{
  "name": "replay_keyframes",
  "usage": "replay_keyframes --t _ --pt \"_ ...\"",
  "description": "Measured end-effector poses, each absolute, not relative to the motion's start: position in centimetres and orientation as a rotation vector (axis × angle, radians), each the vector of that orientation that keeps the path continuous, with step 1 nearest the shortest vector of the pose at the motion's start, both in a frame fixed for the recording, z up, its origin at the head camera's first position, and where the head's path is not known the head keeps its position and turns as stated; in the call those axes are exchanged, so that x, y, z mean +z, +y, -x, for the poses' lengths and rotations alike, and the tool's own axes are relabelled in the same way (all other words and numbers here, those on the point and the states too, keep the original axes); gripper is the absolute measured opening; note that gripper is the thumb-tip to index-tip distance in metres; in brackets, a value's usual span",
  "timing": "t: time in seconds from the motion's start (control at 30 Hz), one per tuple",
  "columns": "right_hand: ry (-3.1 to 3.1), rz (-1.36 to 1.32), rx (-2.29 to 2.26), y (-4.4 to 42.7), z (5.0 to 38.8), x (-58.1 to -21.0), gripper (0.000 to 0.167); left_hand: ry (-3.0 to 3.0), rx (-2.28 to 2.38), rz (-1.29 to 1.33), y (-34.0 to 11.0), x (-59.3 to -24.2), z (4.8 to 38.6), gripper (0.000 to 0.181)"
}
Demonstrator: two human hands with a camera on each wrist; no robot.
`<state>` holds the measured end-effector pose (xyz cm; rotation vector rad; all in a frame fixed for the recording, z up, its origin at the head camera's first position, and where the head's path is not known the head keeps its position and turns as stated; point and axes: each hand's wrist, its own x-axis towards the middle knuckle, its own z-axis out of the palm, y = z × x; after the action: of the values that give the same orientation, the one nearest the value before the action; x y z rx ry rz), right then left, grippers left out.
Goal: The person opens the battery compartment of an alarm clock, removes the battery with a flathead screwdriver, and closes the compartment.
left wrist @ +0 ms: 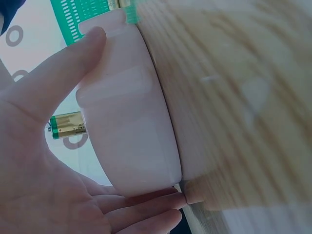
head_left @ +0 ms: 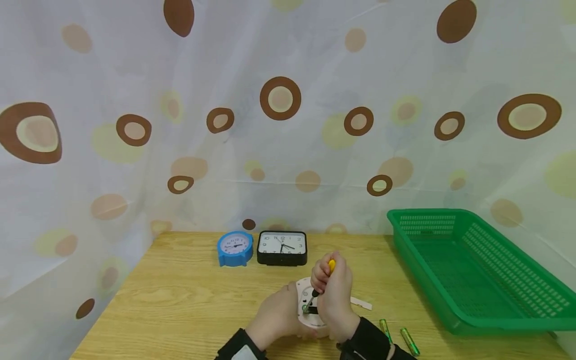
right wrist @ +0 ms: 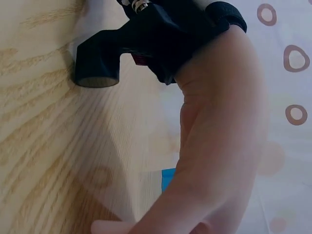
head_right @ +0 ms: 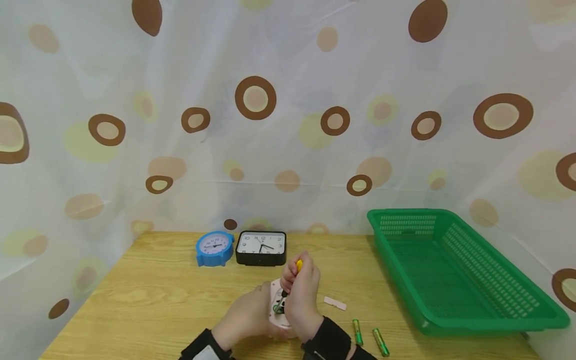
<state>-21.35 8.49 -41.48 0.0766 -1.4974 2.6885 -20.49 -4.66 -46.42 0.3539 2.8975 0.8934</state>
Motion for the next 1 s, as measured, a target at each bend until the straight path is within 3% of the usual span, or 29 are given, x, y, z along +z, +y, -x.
replay_keyframes --t 0.33,0.77,1.0 --pt "-1.534 -0.07 2.699 8.5 21.2 -42.2 0.053 2.895 0.895 -0.343 -4.7 -46.3 20.4 0.105" --pt "-1.543 -0.034 2.677 9.0 21.4 -41.9 0.051 2.889 0.895 -0.331 -4.7 -46.4 20.5 0.101" --pt "-1.499 -0.028 2.631 10.0 22.1 -41.7 0.05 2.909 0.843 -0.3 -4.5 -46.6 20.6 0.111"
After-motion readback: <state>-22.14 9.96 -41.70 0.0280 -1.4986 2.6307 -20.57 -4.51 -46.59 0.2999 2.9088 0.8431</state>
